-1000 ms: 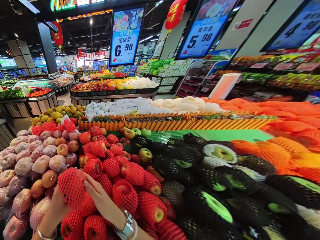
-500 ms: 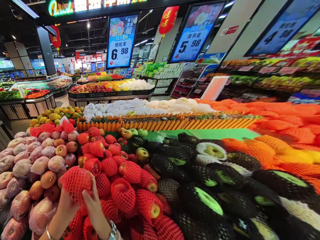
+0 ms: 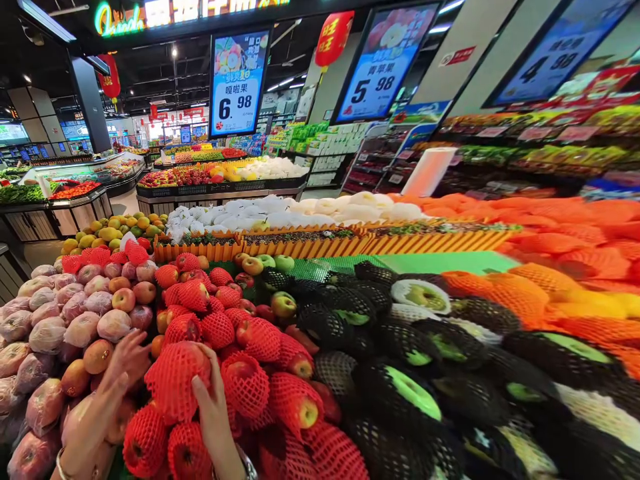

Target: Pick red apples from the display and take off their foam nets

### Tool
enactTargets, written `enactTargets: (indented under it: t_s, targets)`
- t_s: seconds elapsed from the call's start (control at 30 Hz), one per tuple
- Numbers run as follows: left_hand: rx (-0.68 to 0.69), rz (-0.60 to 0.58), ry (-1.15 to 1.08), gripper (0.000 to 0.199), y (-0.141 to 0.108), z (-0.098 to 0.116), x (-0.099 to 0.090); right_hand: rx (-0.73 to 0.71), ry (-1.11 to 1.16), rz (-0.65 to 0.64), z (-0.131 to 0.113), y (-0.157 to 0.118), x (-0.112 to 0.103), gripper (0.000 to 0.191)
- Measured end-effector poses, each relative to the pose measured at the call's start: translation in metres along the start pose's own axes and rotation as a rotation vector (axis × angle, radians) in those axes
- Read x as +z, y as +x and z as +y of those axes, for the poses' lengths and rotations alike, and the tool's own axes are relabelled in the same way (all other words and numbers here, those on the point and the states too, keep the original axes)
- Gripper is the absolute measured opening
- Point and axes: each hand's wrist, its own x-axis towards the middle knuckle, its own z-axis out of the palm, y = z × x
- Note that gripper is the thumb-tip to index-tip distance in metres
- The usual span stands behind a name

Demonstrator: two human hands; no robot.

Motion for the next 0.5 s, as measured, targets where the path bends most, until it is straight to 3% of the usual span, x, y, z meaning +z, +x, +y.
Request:
enactTargets:
  t_s: [0.1, 0.17, 0.27, 0.37, 0.5]
  targets:
    - [-0.086, -0.181, -0.050, 0.108, 0.003, -0.006, 0.017, -0.251, -0.226, -0.171, -0.027, -0.010, 0.010, 0.058]
    - [-0.118, -0.196, -0.164, 0.105, 0.001, -0.009, 0.028, -0.410, -0.390, -0.211, -0.041, -0.014, 0.014, 0.053]
    - [-0.200, -0.211, -0.459, 0.085, -0.002, -0.022, 0.038, -0.571, -0.611, -0.148, -0.059, -0.011, 0.016, 0.042]
    - [-0.312, -0.212, -0.644, 0.054, -0.004, -0.045, 0.035, -0.625, -0.601, -0.122, -0.068, -0.009, 0.017, 0.031]
    - [-0.397, -0.172, -0.568, 0.060, -0.008, -0.074, 0.018, -0.600, -0.494, -0.083, -0.068, -0.014, 0.023, 0.034]
